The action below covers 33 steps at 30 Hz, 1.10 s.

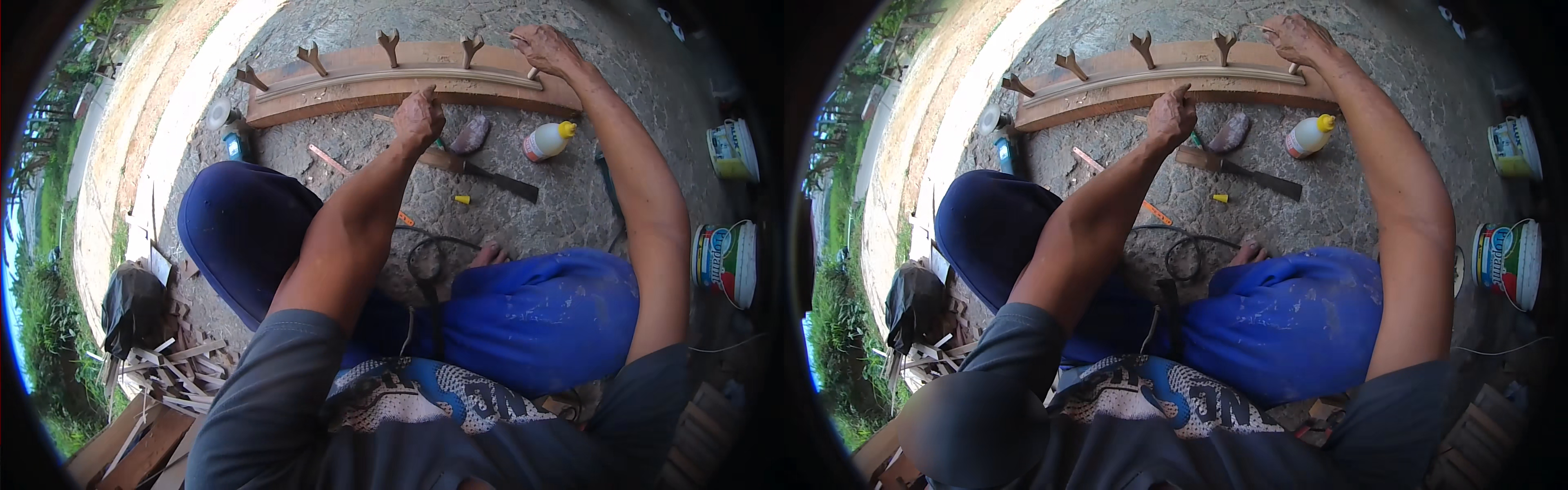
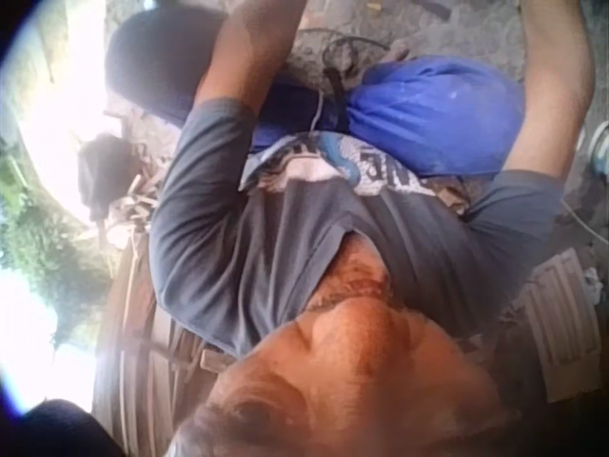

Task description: The person sits on the floor and applies glue to small wooden pieces, then inserts them into slots on a larger wooden board. The person repeats this process for several pieces, assembling a wooden rack-like structure.

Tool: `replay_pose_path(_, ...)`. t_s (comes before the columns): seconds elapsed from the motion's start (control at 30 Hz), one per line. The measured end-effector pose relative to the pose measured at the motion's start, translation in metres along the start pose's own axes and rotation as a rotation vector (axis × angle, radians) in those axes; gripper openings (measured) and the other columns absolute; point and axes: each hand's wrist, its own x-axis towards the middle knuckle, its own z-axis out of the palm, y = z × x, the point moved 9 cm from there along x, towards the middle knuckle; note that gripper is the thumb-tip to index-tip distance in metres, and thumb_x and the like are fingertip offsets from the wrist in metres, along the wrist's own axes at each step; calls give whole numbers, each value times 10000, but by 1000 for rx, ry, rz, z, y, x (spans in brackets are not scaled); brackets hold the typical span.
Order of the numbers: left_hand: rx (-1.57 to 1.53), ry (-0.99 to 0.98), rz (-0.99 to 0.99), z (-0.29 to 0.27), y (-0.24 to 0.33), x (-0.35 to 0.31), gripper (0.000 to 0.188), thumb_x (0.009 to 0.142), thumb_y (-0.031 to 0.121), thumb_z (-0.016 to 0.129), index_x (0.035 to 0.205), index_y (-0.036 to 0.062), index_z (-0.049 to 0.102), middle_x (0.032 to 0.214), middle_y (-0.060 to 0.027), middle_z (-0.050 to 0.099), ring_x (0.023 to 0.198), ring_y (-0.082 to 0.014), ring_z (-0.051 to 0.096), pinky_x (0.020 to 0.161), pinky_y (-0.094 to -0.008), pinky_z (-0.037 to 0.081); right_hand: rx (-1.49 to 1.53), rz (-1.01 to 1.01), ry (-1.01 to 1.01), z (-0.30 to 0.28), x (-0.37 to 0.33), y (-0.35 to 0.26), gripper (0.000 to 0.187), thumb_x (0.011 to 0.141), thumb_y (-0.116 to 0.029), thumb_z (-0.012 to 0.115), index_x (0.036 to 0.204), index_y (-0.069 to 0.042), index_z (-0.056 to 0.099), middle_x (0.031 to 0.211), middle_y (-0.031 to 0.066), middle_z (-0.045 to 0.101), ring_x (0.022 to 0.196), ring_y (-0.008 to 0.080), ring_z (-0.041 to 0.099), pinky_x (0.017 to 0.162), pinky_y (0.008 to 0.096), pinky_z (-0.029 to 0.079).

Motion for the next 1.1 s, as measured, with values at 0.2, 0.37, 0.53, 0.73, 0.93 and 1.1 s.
replay_pose_path(0.2, 19, -37, -19, 7, 9, 3, 485, 939, 324, 516, 1390, 168, 599, 1155, -253, 689, 1088, -424, 659, 954, -496, 512, -33, -49, 22, -2, -8, -7, 273, 1009, -296, 520, 1189, -146, 660, 1035, 206, 711, 999, 407, 679, 853, 513, 567)
replay_pose_path(0.37, 28, -138, -107, 11, 4, 12, 672, 888, 274, 525, 1547, 219, 408, 1068, -299, 694, 1022, -450, 675, 900, -518, 517, 144, 14, -7, 8, 4, -15, 384, 990, -342, 560, 1281, -115, 664, 1153, 187, 707, 1069, 400, 664, 940, 452, 530)
replay_pose_path(0.53, 44, -101, -45, 17, 5, 28, 769, 879, 244, 538, 1599, 177, 277, 1041, -308, 694, 965, -472, 680, 865, -541, 522, 281, 27, 2, 9, 15, -34, 333, 979, -332, 582, 1209, -119, 694, 1054, 191, 717, 1011, 406, 670, 881, 475, 533)
replay_pose_path(0.73, 99, -176, -54, 24, -1, 23, 745, 906, 256, 511, 1604, 177, 261, 1032, -312, 693, 953, -469, 683, 843, -539, 526, 272, 87, -44, 11, 14, -38, 271, 966, -326, 610, 1162, -172, 715, 1092, 169, 714, 1036, 396, 670, 885, 488, 547)
replay_pose_path(0.93, 65, -192, -115, 18, 5, 22, 734, 898, 230, 505, 1594, 161, 280, 1114, -334, 663, 1007, -491, 658, 885, -548, 507, 247, 78, -23, 14, 20, -34, 286, 965, -301, 627, 1204, -184, 731, 1079, 186, 716, 998, 375, 686, 881, 448, 544)
replay_pose_path(1.1, 88, -230, -131, 23, 7, 19, 740, 905, 233, 501, 1600, 156, 258, 1098, -334, 666, 989, -491, 660, 878, -552, 508, 209, 91, -57, 21, 19, -29, 280, 965, -309, 628, 1193, -186, 735, 1047, 180, 722, 985, 377, 690, 872, 453, 545)
